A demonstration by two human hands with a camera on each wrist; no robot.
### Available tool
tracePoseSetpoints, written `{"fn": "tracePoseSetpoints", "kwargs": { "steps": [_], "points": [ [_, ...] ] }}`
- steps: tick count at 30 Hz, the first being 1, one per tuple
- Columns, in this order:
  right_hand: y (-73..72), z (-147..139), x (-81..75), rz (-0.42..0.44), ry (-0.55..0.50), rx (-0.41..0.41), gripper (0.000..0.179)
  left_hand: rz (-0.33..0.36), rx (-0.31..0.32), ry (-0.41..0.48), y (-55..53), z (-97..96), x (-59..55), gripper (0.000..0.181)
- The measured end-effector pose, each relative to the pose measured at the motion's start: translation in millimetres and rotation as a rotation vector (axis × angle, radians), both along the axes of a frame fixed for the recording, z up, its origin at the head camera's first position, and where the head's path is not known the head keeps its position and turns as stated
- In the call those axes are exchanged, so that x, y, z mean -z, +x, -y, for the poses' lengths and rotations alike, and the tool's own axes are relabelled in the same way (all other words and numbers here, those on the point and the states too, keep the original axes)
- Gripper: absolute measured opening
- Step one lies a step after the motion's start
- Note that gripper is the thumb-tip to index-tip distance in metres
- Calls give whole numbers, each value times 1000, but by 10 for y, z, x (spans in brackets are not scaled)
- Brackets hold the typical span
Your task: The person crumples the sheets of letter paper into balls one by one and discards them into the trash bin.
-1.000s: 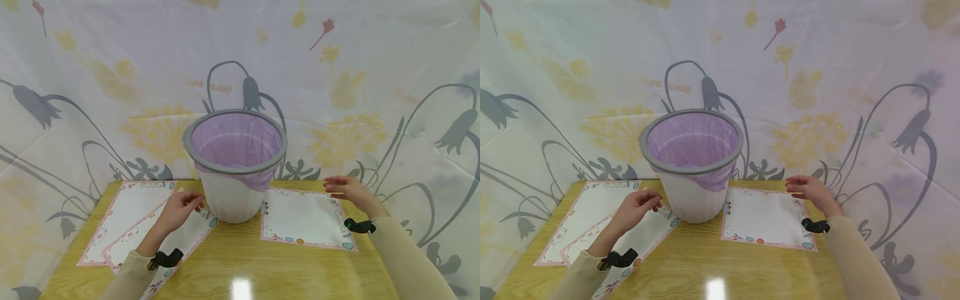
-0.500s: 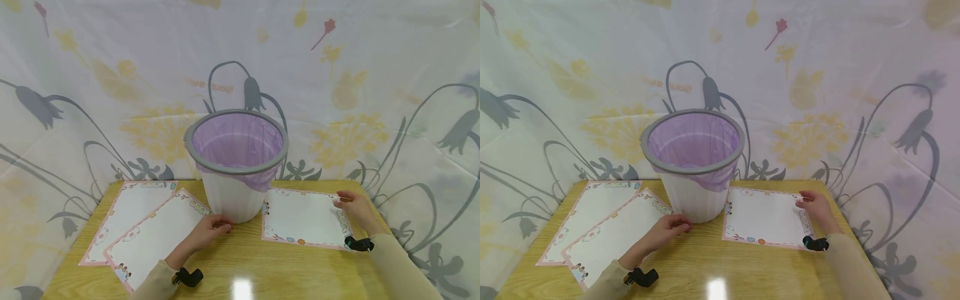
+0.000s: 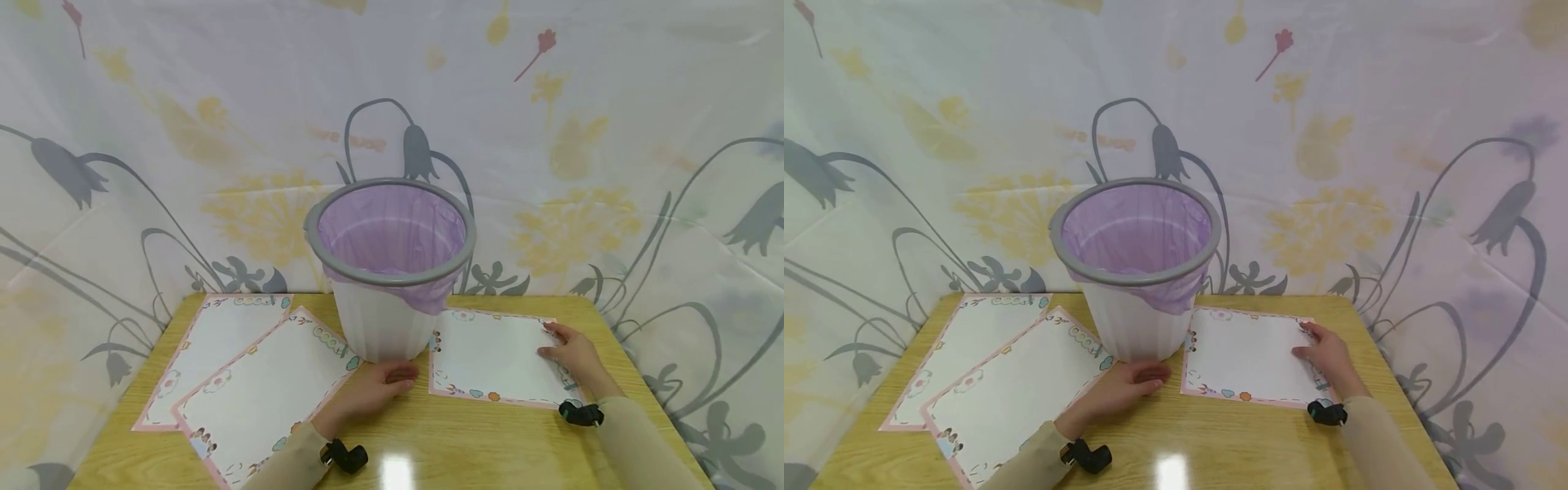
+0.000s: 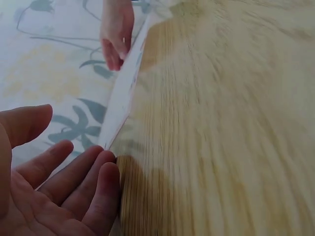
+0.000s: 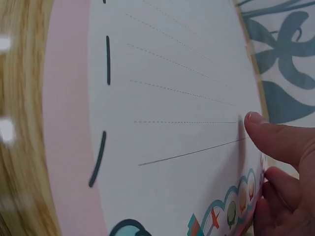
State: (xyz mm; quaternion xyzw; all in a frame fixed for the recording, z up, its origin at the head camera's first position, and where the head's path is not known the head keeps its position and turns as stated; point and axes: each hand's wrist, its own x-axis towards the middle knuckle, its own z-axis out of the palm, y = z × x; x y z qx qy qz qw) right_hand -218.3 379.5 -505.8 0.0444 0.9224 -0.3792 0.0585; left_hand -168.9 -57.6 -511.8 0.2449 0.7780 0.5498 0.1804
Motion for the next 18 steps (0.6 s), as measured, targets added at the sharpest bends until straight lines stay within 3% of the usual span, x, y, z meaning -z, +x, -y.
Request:
{"fn": "tracePoseSetpoints", "kwargs": {
  "steps": [4, 8, 11, 18],
  "points": [
    [13, 19, 23, -10, 27, -30, 72, -4, 38, -19, -20, -119, 29, 45],
    [36, 49, 54, -8, 51, -47, 73, -168, 61, -191, -19, -212, 57, 49],
    [59, 90, 57, -10, 89, -43, 72, -247, 57, -293, -3, -260, 49, 51],
    [84, 141, 17, 7, 141, -28, 73, -234, 15, -361, 28, -326, -41, 51]
  ]
}}
